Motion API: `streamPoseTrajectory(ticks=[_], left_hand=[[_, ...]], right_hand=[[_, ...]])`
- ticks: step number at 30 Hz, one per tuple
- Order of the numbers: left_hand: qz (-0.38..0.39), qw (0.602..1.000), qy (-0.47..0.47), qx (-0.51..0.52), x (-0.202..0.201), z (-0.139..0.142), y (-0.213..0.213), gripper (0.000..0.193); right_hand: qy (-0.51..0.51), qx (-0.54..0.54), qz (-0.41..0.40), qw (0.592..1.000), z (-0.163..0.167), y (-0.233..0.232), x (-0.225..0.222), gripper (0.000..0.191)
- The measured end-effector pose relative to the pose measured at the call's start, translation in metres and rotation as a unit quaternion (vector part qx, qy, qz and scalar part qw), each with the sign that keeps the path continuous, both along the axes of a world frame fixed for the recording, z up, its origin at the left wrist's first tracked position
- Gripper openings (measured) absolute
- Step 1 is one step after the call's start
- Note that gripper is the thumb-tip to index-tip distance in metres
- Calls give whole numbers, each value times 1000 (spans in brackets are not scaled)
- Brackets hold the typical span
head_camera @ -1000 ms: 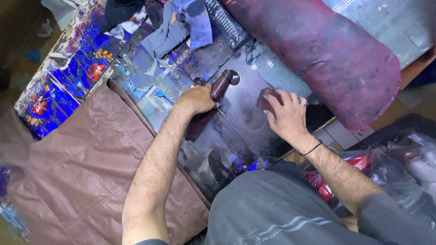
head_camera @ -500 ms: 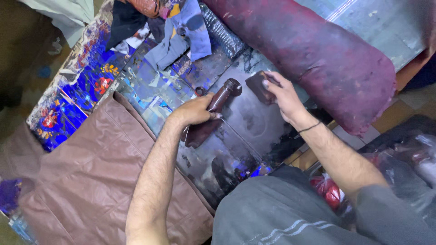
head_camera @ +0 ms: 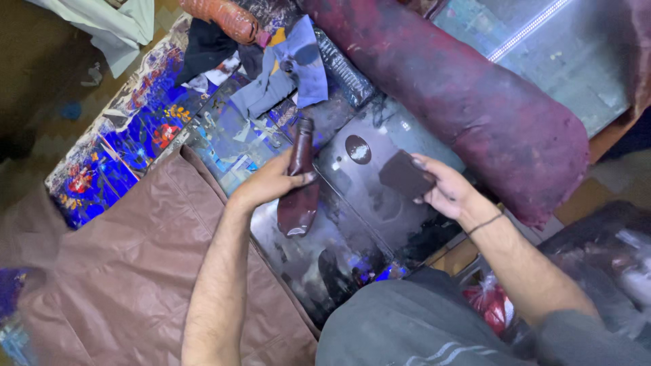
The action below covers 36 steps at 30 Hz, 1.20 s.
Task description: The person lays a brown leather jacket on a work table and rubs dark dye into its collar and shoulder areas using a small sponge, wetting the sponge from a dye bottle and working the liquid along the edges and seams, repositioning the jacket to treat different sections.
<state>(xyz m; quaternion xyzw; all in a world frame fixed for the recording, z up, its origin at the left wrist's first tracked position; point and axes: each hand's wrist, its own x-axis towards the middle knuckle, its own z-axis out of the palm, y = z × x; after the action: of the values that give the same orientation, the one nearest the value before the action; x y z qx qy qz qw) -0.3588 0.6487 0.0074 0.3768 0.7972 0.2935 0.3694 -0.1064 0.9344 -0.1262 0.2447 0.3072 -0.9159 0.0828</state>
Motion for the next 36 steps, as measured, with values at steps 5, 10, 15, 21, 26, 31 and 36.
streamPoseTrajectory(ticks=[5, 10, 15, 21, 26, 31, 36], left_hand=[[237, 956, -62, 162, -67, -15, -15, 44], [389, 875, -1, 289, -113, -36, 29, 46], [442, 870, 87, 200, -116, -51, 65, 50], [473, 860, 183, 67, -111, -66, 68, 69], [504, 830, 198, 137, -103, -96, 57, 86], [466, 817, 242, 240, -87, -115, 34, 88], [443, 808, 267, 281, -26, -102, -8, 65]], right_hand=[[5, 82, -77, 994, 13, -17, 26, 35], [-33, 123, -82, 988, 22, -29, 17, 34], [40, 177, -94, 979, 23, -41, 8, 33], [55, 292, -118, 947, 38, -57, -1, 42], [159, 806, -68, 566, 48, -62, -7, 45], [162, 866, -21, 473, 47, -70, -23, 40], [189, 870, -55, 453, 44, -83, -47, 38]])
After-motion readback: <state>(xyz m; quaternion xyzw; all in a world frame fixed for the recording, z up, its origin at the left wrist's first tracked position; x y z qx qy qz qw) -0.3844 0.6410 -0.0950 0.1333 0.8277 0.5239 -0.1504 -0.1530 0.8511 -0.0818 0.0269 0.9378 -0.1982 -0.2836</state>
